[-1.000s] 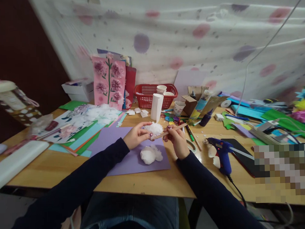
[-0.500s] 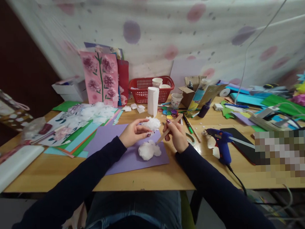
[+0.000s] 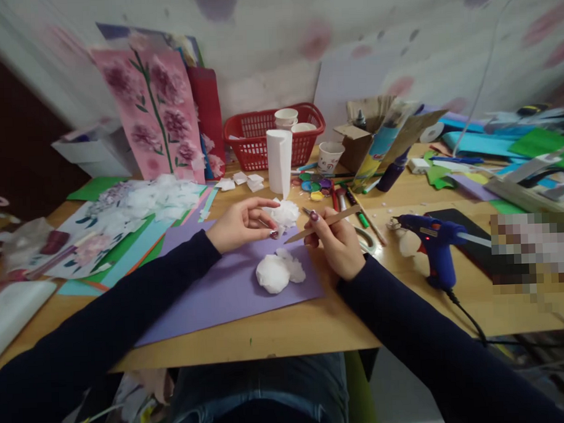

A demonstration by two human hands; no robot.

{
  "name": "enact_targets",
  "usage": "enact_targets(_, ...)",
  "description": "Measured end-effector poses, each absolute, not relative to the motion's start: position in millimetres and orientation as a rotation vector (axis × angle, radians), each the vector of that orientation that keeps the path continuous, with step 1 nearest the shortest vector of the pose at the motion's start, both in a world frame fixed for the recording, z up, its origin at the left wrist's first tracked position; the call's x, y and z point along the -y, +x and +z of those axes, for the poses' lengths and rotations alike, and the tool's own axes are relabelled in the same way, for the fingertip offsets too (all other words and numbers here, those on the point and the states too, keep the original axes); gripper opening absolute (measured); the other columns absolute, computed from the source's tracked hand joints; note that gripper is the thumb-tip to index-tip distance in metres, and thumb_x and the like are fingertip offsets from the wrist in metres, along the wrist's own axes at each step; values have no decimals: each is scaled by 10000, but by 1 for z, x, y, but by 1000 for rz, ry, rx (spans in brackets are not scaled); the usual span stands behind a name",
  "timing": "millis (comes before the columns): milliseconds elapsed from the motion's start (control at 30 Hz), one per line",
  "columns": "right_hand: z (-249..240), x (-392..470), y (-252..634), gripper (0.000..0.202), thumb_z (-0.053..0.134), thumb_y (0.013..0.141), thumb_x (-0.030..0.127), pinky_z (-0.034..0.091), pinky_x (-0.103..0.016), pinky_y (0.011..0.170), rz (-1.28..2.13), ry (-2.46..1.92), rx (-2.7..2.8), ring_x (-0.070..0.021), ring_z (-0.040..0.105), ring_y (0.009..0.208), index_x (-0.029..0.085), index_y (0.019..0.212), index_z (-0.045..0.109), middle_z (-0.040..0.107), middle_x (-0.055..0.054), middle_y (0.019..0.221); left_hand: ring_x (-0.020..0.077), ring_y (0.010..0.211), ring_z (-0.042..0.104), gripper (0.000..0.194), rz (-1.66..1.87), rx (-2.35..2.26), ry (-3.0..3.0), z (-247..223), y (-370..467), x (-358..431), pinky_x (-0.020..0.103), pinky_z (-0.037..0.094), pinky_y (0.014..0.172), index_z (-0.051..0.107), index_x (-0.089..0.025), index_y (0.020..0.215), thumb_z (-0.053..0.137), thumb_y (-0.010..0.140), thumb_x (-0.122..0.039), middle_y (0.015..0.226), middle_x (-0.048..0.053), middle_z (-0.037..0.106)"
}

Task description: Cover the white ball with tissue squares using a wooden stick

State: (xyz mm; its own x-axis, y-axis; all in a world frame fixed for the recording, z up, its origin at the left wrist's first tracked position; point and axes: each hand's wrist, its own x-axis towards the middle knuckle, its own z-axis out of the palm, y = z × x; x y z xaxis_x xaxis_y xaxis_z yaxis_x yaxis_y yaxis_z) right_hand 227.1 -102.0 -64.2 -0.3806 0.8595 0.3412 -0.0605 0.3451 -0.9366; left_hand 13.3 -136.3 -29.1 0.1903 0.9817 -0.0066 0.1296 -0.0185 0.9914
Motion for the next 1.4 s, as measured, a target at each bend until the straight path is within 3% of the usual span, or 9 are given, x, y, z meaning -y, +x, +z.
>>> enact_targets(367,-63,123,241,312,441,985,365,364,-229,446,1138,-817,1637,-88,485,462,195,745,547,516,37,552,152,729,672,623,734,-1135,1403,-32,26,127,322,500,757,453,-123,1216,749,669,-159,731,4,715)
enact_targets(567,-68,128,240,232,455,973,292,362,-244,452,1136,-704,1570,-99,488,494,197,786,556,544,12,626,138,672,640,660,612,-1213,1396,-30,29,119,246,435,605,419,-156,1265,739,688,-165,735,-1,731)
enact_targets(700,-62,127,240,206,427,978,247,397,-243,481,1148,-668,1673,-104,520,531,198,818,547,543,11,640,125,663,626,691,505,-1195,1401,-29,25,114,227,414,583,377,-190,1307,734,716,-156,755,-16,744)
enact_targets(1100,-66,126,243,149,433,971,197,420,-244,528,1125,-770,1787,-89,515,571,189,868,540,546,7,702,111,649,606,528,377,-1146,1585,-28,21,108,224,423,586,422,-196,1250,674,787,-167,793,-28,735)
enact_targets(1400,-63,124,243,154,422,974,211,449,-268,504,1103,-811,1841,-112,545,555,219,876,540,562,-6,702,109,595,567,515,347,-1078,1767,-23,21,101,236,430,611,433,-195,1239,671,784,-143,779,-35,724)
